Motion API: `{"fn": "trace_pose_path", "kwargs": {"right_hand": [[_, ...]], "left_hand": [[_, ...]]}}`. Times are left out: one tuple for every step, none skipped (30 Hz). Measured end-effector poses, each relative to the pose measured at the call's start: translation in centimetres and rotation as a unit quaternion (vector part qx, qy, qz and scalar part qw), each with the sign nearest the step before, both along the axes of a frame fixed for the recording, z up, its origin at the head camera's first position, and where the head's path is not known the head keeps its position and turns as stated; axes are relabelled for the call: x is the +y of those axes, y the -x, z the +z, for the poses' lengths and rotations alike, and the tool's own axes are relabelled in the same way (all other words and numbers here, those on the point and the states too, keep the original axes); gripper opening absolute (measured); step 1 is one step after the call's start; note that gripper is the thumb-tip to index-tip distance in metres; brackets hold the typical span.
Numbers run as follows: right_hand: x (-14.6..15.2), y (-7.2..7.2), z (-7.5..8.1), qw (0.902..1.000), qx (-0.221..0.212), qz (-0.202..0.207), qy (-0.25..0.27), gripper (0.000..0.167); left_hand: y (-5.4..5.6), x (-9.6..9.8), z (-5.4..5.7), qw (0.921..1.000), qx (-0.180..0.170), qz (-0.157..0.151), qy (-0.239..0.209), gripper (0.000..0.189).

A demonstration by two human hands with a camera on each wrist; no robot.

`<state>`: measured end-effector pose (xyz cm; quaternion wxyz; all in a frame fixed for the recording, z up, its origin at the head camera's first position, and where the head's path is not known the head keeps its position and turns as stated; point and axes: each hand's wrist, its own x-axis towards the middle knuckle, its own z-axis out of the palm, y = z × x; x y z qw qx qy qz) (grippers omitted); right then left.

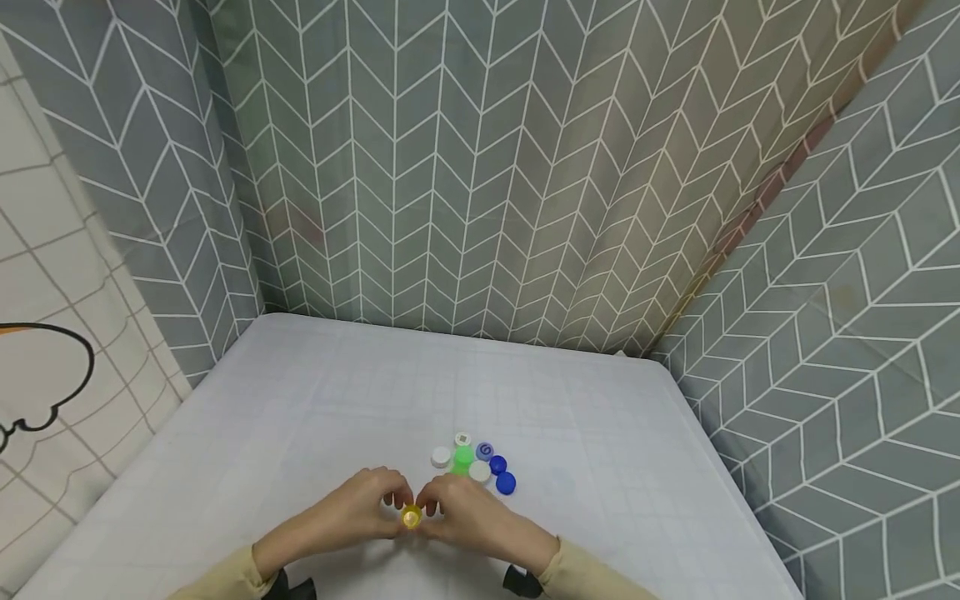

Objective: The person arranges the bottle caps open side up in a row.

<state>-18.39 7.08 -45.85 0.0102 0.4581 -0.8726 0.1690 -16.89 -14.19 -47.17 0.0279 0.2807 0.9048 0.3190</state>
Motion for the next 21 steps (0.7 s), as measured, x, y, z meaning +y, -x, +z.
{"fn": "trace_pose_path", "kwargs": {"right_hand": [[0.0, -0.1, -0.1, 1.0, 0.001, 0.005, -0.003, 0.019], [-0.1, -0.2, -0.3, 0.9999, 0.005, 0.011, -0.006, 0.019], [-0.1, -0.3, -0.4, 0.9998, 0.009, 0.016, -0.01, 0.019], [-0.2, -0.3, -0.5, 0.9996, 0.013, 0.02, -0.013, 0.018], [-0.2, -0.4, -0.7, 0.9995, 0.017, 0.023, -0.016, 0.018], [-0.2, -0.4, -0.8, 0.9993, 0.02, 0.025, -0.019, 0.018], [-0.3, -0.4, -1.0, 0.9991, 0.025, 0.026, -0.022, 0.018], [-0.3, -0.4, -1.1, 0.999, 0.027, 0.026, -0.025, 0.018], [-0.3, -0.3, -1.2, 0.9989, 0.029, 0.024, -0.029, 0.018], [-0.3, -0.3, -1.3, 0.9988, 0.032, 0.021, -0.032, 0.018], [-0.4, -0.2, -1.4, 0.9986, 0.035, 0.017, -0.036, 0.019], [-0.3, -0.1, -1.5, 0.9985, 0.036, 0.013, -0.039, 0.019], [-0.4, 0.0, -1.5, 0.9984, 0.036, 0.008, -0.042, 0.018], [-0.4, 0.1, -1.6, 0.9984, 0.038, 0.004, -0.042, 0.018], [-0.4, 0.2, -1.6, 0.9982, 0.041, 0.0, -0.043, 0.019], [-0.4, 0.3, -1.7, 0.9981, 0.043, -0.002, -0.044, 0.019], [-0.4, 0.4, -1.7, 0.998, 0.047, -0.003, -0.043, 0.019], [-0.4, 0.5, -1.8, 0.998, 0.046, -0.002, -0.042, 0.019], [-0.4, 0.6, -1.8, 0.9981, 0.046, -0.002, -0.042, 0.019], [-0.3, 0.7, -1.9, 0.998, 0.046, -0.002, -0.042, 0.019], [-0.2, 0.8, -1.9, 0.9982, 0.043, -0.003, -0.042, 0.02]], "left_hand": [[0.0, 0.0, -0.2, 0.9999, 0.008, -0.005, 0.007, 0.021], [-0.1, 0.0, -0.4, 0.9998, 0.014, -0.01, 0.012, 0.021], [-0.1, 0.0, -0.6, 0.9996, 0.018, -0.016, 0.016, 0.021], [-0.1, 0.0, -0.7, 0.9994, 0.02, -0.021, 0.019, 0.022], [-0.1, 0.1, -1.0, 0.9992, 0.022, -0.025, 0.022, 0.022], [-0.1, 0.1, -1.1, 0.999, 0.023, -0.029, 0.024, 0.023], [-0.1, 0.1, -1.3, 0.999, 0.022, -0.029, 0.028, 0.024], [-0.1, 0.1, -1.5, 0.9988, 0.022, -0.029, 0.034, 0.025], [0.0, 0.1, -1.6, 0.9986, 0.022, -0.028, 0.038, 0.026], [0.1, 0.1, -1.7, 0.9985, 0.023, -0.025, 0.044, 0.026], [0.1, 0.2, -1.9, 0.9983, 0.025, -0.022, 0.048, 0.026], [0.2, 0.2, -1.9, 0.9981, 0.027, -0.018, 0.052, 0.026], [0.4, 0.2, -2.0, 0.998, 0.029, -0.015, 0.055, 0.027], [0.5, 0.3, -2.0, 0.9979, 0.029, -0.012, 0.057, 0.027], [0.6, 0.3, -2.1, 0.9978, 0.033, -0.01, 0.056, 0.027], [0.7, 0.3, -2.1, 0.9978, 0.032, -0.008, 0.057, 0.027], [0.8, 0.3, -2.1, 0.9978, 0.031, -0.006, 0.057, 0.027], [1.0, 0.3, -2.2, 0.9977, 0.031, -0.006, 0.06, 0.027], [1.1, 0.3, -2.2, 0.9976, 0.03, -0.004, 0.062, 0.027], [1.2, 0.3, -2.3, 0.9976, 0.03, -0.002, 0.063, 0.026], [1.3, 0.3, -2.3, 0.9976, 0.03, -0.001, 0.062, 0.026]]}}
